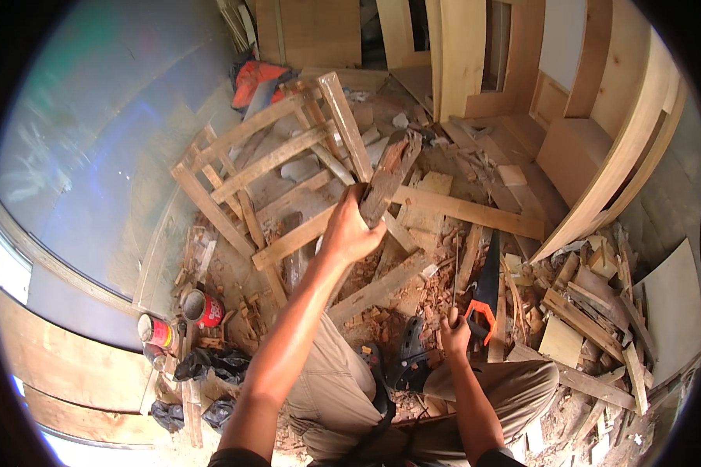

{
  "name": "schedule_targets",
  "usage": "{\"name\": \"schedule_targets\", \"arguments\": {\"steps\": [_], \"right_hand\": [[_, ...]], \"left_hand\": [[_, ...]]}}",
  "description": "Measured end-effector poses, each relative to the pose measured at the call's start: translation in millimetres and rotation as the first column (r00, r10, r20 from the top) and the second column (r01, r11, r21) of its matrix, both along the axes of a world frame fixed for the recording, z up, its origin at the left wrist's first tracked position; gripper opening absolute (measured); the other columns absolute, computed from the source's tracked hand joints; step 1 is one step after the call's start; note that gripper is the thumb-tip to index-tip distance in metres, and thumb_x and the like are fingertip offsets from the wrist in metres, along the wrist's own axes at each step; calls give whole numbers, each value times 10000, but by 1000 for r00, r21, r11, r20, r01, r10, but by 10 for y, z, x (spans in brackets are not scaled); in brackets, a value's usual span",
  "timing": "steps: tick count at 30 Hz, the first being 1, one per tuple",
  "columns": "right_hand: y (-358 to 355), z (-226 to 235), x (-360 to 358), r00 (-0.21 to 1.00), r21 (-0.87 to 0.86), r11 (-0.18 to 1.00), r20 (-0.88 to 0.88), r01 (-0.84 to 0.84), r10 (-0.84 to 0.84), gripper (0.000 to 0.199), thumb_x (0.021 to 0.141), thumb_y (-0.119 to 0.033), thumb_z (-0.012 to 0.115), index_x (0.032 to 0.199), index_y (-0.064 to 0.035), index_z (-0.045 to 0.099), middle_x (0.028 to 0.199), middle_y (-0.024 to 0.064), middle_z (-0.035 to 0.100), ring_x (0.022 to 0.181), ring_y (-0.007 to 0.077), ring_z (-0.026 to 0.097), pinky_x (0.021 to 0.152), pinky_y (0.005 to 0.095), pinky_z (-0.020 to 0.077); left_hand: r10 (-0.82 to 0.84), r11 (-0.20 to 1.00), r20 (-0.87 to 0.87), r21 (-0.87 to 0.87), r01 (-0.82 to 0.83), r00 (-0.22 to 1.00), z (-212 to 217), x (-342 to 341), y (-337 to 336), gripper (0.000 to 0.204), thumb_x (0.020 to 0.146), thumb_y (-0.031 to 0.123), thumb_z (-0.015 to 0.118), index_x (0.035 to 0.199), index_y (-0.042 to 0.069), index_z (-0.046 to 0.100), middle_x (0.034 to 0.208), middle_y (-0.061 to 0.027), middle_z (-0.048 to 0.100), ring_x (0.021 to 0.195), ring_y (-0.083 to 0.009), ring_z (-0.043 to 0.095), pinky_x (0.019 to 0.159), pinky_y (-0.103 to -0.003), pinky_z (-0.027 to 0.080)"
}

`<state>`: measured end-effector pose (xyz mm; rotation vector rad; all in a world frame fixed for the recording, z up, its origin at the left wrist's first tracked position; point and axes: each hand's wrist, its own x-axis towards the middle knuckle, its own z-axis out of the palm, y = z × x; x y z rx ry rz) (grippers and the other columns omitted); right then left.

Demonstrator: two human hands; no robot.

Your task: The person sits on the floor and uses a machete and a hammer to break a small piece of wood into smaller fragments. The person repeatedly strikes the wood with the hammer and chops it with the machete, producing wood chips and debris.

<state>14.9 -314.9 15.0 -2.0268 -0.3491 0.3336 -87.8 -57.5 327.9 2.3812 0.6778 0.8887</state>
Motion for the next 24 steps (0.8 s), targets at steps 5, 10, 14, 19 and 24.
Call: {"name": "schedule_targets", "arguments": {"steps": [5,10,14,19,24], "right_hand": [[-160,912,-15,999,374,927,-24,-24,35,316,894,-217,721,1040,44,618,786,139,642,696,191,583,671,368,494],[-498,1524,-3,992,305,952,120,-15,-23,191,870,-101,667,995,26,597,790,110,620,690,179,577,642,348,477],[-730,1724,-160,997,422,904,-64,73,-51,258,986,-217,657,1101,11,624,777,8,616,648,73,531,569,262,439],[-871,1708,-438,983,462,875,-165,145,-76,292,1006,-299,634,1055,-14,593,698,-20,554,570,57,498,494,247,404],[-889,1651,-660,965,507,847,-260,161,-29,339,1035,-361,579,866,-79,496,658,-12,491,503,67,463,439,232,391]], "left_hand": [[-143,989,197,-2,146,970,-85,5,-509,541,777,105,689,1273,-11,506,1198,-250,570,1099,-417,607,926,-478,517],[-216,976,298,60,207,930,-433,-26,-858,454,768,67,715,1185,-12,555,1088,-206,586,1013,-395,614,876,-438,501],[-294,956,360,90,281,885,-503,-3,-1022,461,743,39,705,1182,-2,570,1096,-201,591,1014,-394,613,883,-437,500],[-301,949,422,46,311,855,-535,-43,-1051,482,745,30,730,1194,-9,559,1097,-192,594,1013,-371,618,871,-418,500],[-325,910,477,-76,406,817,-666,-190,-969,473,756,54,723,1204,-7,582,1109,-176,633,1009,-327,643,888,-397,504]]}}
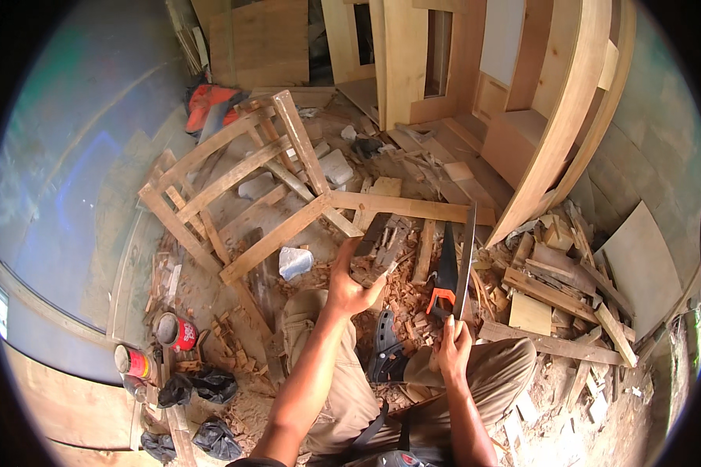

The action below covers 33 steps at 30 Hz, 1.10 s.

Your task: The person sits on the floor and uses a machete and a hammer to break a small piece of wood into smaller fragments. The person repeatedly strikes the wood with the hammer and chops it with the machete, producing wood chips and debris.

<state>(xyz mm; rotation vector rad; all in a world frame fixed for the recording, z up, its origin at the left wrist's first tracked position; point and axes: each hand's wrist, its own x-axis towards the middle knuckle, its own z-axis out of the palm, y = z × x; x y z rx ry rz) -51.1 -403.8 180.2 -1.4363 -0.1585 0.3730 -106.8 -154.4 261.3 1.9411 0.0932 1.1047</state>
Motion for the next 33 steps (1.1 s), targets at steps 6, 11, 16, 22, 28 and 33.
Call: {"name": "schedule_targets", "arguments": {"steps": [6,11,16,22,28,33], "right_hand": [[28,88,-23,998,-12,1000,62,-18,19,361,1029,-368,591,850,-64,515,676,-11,512,514,62,465,454,227,397],[62,181,-90,993,-14,999,109,-36,37,345,1025,-362,598,872,-60,533,687,-24,501,530,52,450,460,217,385],[58,224,-102,990,-86,995,122,-59,69,343,1032,-367,583,871,-67,537,676,-31,492,525,47,444,455,215,374],[30,5,-63,989,-136,988,117,-72,89,374,1041,-376,561,831,-68,524,643,-31,483,485,50,436,430,227,363],[14,-180,-58,992,-177,981,80,-77,93,412,1047,-378,548,773,-74,496,596,-26,465,466,58,436,416,237,350],[1,-223,-66,988,-237,968,101,-88,114,425,1048,-378,544,754,-77,486,581,-23,459,454,64,436,413,240,347]], "left_hand": [[-199,961,-43,-202,187,979,90,-55,47,428,805,91,780,1195,-6,634,1119,-127,712,1009,-205,675,914,-367,528],[-224,893,-10,-403,201,974,26,30,144,436,779,84,828,1165,-12,649,1033,-76,712,938,-169,664,854,-338,536],[-200,890,-86,-434,144,976,-44,48,181,445,789,95,813,1172,-25,620,1085,-116,706,932,-186,676,842,-360,561],[-135,948,-79,-300,106,988,-98,57,205,478,784,138,825,1174,-34,609,1087,-140,704,961,-209,671,870,-379,547],[-150,935,-130,-340,99,980,-107,33,227,482,768,121,845,1181,-24,644,1121,-112,704,1032,-190,655,922,-346,515],[-322,864,-158,-452,222,933,-105,21,339,618,698,105,880,1244,4,608,1167,-128,696,1074,-222,652,971,-373,507]]}}
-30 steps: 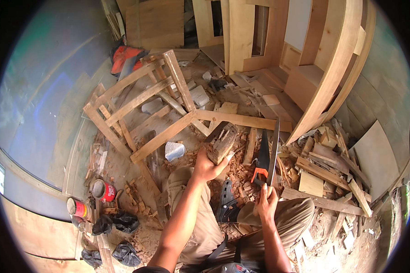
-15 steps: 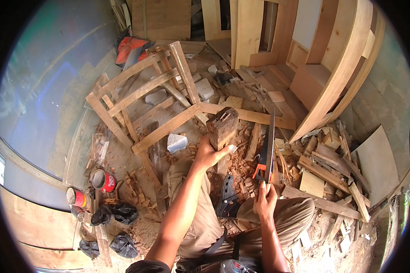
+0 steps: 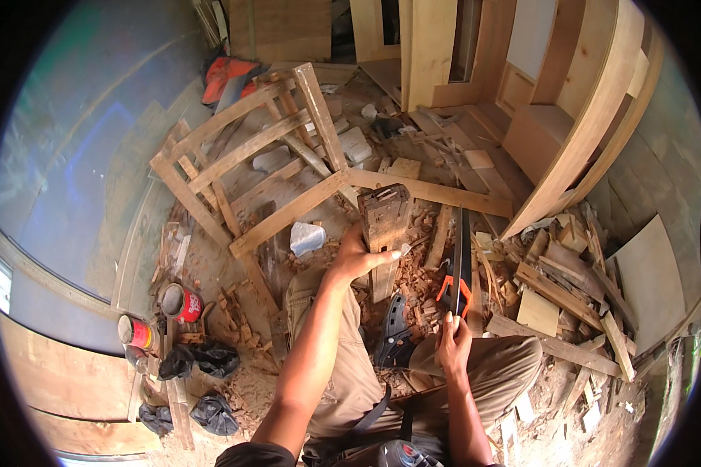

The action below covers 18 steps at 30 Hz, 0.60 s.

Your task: The person sits on the floor and uses a machete and a hammer to break a small piece of wood into smaller fragments. The person repeatedly strikes the wood with the hammer and chops it with the machete, producing wood chips and debris.

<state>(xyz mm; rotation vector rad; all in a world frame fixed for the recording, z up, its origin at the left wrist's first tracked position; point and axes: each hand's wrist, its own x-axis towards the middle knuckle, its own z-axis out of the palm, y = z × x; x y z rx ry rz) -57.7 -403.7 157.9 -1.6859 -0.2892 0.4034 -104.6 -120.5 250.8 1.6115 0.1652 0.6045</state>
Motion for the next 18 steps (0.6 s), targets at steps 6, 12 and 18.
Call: {"name": "schedule_targets", "arguments": {"steps": [6,12,18], "right_hand": [[44,86,-36,998,106,994,-59,-3,10,412,1044,-372,556,769,-73,491,595,-31,463,470,51,428,420,236,337],[71,182,-87,999,72,997,-46,-20,23,419,1046,-382,547,766,-77,485,612,-17,474,467,63,445,416,236,354],[112,204,-141,996,79,996,-71,-51,57,412,1044,-388,550,775,-82,486,618,-22,470,487,60,444,431,234,361]], "left_hand": [[5,999,-135,-46,-11,991,-30,6,50,695,691,72,881,1307,11,564,1257,-147,657,1161,-254,619,1036,-396,475],[231,951,-75,-194,-241,970,3,85,89,682,713,27,859,1311,-16,534,1268,-167,641,1175,-259,612,1008,-384,493],[472,878,13,-99,-469,881,-193,235,108,648,742,14,830,1303,3,504,1176,-128,654,1073,-244,631,957,-371,498]]}}
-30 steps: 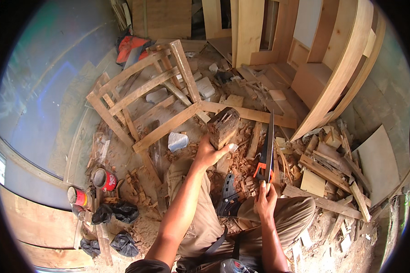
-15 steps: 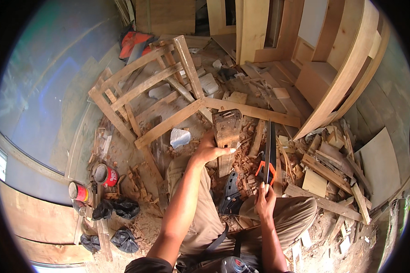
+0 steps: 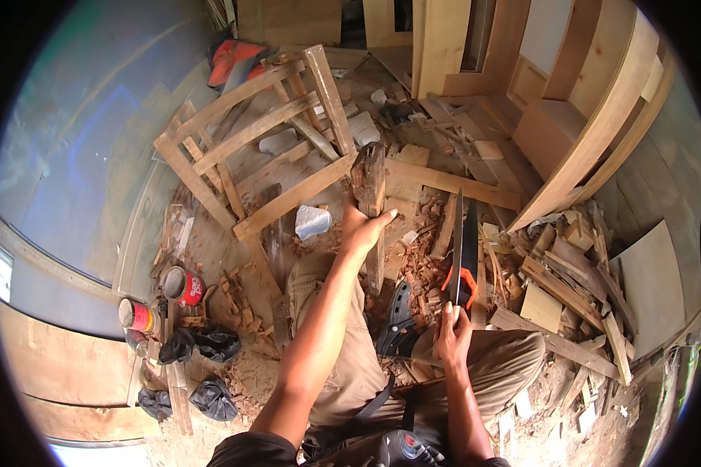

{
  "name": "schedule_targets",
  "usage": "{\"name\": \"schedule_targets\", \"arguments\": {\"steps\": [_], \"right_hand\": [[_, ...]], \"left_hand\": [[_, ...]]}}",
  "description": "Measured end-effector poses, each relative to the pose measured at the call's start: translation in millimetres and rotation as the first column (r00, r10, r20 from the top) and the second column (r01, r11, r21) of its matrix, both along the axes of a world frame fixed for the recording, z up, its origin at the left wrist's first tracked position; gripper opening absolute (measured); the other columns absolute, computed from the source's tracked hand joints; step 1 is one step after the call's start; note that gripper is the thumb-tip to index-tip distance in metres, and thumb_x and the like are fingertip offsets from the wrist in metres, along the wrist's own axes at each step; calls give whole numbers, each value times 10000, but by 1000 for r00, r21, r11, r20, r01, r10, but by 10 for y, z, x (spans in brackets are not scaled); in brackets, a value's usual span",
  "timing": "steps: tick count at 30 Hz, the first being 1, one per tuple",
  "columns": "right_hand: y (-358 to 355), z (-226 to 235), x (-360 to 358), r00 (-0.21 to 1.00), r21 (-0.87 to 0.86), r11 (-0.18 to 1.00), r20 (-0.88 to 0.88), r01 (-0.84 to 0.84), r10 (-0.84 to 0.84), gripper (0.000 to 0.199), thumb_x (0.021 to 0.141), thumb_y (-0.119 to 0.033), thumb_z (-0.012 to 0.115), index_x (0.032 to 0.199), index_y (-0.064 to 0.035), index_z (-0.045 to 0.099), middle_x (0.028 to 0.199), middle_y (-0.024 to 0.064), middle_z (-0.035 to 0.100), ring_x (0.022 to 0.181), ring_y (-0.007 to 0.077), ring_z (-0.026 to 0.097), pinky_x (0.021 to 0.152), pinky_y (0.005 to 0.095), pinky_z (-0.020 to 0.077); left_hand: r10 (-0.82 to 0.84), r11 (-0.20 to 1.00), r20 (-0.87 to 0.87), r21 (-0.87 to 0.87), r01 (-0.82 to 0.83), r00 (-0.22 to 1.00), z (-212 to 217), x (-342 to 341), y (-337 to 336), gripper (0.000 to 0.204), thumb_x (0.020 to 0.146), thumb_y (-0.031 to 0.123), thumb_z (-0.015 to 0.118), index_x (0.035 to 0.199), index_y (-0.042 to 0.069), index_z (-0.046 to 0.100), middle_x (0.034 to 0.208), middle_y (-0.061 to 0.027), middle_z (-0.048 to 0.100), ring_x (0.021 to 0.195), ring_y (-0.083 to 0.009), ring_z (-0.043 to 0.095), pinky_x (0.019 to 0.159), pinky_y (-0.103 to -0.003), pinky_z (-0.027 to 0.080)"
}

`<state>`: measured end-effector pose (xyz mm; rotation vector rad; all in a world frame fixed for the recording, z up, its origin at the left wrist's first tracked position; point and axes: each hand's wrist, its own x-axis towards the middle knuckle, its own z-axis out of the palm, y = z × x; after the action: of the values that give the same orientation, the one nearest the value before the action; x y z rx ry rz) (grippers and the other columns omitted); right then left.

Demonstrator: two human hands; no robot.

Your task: The person sits on the floor and uses a machete and a hammer to break a small piece of wood into smaller fragments. The person repeatedly strikes the wood with the hammer and chops it with the machete, producing wood chips and debris.

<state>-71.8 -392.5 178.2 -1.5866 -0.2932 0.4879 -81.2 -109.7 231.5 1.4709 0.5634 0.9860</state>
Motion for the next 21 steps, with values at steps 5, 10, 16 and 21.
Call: {"name": "schedule_targets", "arguments": {"steps": [5,10,16,21], "right_hand": [[58,58,-33,999,29,1000,-30,-11,12,399,1043,-383,555,788,-81,498,628,-29,462,497,58,435,443,230,366],[92,128,-93,1000,31,999,8,-28,28,396,1045,-380,553,795,-77,503,636,-25,470,500,60,436,446,229,369],[88,195,-119,999,26,998,6,-50,49,387,1041,-383,559,805,-83,501,652,-28,477,512,56,439,450,226,377],[117,302,-166,998,89,994,-14,-63,65,381,1038,-370,568,826,-58,514,654,-26,502,532,48,455,459,227,368]], "left_hand": [[195,980,-139,58,-189,971,-100,87,-52,663,725,50,852,1274,10,483,1150,-151,657,1048,-280,639,938,-407,499],[243,970,-99,16,-242,965,-203,119,-63,658,721,64,858,1247,-17,471,1167,-199,648,1061,-297,639,939,-417,501],[204,975,-40,-81,-207,978,-117,131,-81,651,761,107,866,1258,-8,463,1188,-182,639,1046,-262,640,904,-373,525],[11,985,43,-173,-3,999,108,-8,-140,540,839,143,819,1248,-5,498,1168,-157,646,1038,-213,639,861,-328,541]]}}
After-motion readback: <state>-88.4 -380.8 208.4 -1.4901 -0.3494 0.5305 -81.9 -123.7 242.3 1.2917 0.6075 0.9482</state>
